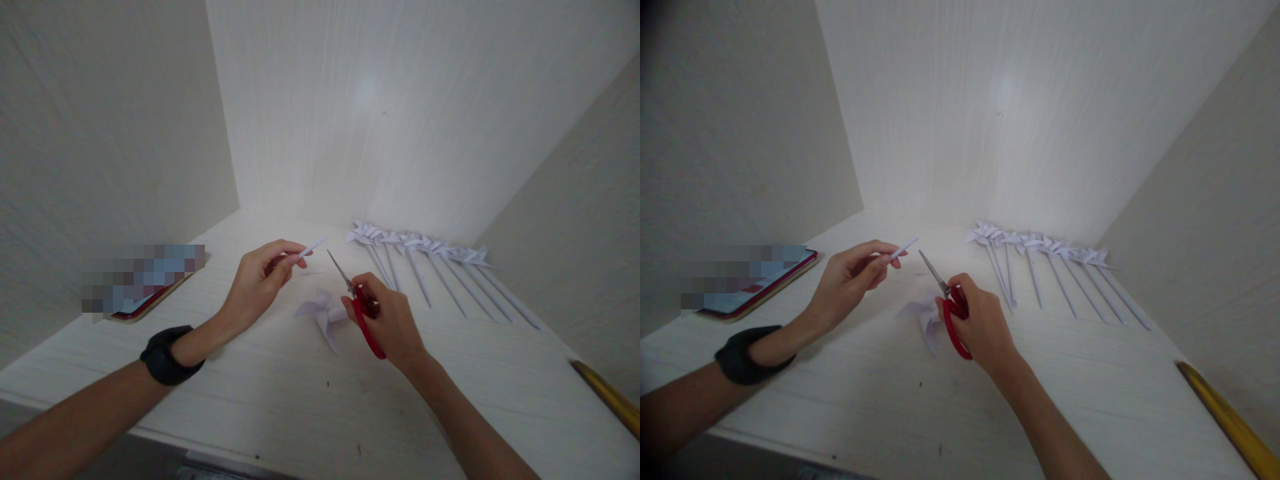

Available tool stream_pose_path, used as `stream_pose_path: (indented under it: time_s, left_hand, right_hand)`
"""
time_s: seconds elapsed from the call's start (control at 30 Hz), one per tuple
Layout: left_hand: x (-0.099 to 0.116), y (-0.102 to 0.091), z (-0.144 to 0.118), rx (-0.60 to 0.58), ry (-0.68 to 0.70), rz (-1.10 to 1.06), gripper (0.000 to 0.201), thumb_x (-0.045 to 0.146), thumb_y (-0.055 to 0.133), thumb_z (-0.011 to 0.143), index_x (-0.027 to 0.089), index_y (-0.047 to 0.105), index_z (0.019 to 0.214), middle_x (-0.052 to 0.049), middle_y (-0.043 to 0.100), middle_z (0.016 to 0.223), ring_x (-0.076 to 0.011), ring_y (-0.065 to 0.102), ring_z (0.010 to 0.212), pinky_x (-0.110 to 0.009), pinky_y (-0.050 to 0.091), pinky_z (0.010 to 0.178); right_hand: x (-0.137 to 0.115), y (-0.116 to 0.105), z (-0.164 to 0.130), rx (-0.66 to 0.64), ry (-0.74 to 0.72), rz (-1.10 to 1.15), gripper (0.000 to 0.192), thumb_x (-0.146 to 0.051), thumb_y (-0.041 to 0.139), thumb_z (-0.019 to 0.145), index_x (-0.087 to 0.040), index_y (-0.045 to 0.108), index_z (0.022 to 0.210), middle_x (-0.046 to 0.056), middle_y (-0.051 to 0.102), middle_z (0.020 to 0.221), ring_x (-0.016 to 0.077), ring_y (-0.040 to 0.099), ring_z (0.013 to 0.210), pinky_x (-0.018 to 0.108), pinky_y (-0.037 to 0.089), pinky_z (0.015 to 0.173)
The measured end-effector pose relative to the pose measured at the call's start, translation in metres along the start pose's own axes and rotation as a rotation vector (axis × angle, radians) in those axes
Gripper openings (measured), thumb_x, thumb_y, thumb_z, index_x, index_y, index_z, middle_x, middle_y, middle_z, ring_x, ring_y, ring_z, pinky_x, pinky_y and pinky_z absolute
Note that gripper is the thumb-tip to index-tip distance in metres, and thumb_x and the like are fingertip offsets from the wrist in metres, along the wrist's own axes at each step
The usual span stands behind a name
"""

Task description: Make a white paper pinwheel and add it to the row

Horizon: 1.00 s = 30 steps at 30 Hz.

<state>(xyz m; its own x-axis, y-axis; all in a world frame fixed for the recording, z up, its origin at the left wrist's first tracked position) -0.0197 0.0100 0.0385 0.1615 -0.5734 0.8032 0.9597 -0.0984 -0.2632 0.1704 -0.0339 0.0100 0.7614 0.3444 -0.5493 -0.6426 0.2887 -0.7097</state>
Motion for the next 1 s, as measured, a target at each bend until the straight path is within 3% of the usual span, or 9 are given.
stream_pose_path:
  time_s: [1.0]
  left_hand:
    - [0.0064,0.0008,-0.0013,-0.033,0.075,0.206,0.018,0.027,0.052,0.087,0.017,0.065,0.092,-0.004,0.066,0.079,-0.0099,0.054,0.063,-0.019,0.036,0.049]
  right_hand:
    - [-0.0019,0.0008,-0.0009,0.0,0.011,0.05,0.018,-0.033,0.058,0.078,-0.021,0.051,0.088,-0.004,0.056,0.06,0.0095,0.049,0.05,0.02,0.04,0.052]
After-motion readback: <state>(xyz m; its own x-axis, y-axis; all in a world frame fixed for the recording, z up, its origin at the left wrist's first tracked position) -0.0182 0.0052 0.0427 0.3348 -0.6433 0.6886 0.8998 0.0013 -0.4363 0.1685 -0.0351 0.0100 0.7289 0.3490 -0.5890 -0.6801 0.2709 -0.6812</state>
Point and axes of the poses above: each hand's wrist, its own z-axis towards the middle knuckle, its own y-axis out of the palm, x = y × z, the point moved 5 cm from there along z, towards the middle knuckle
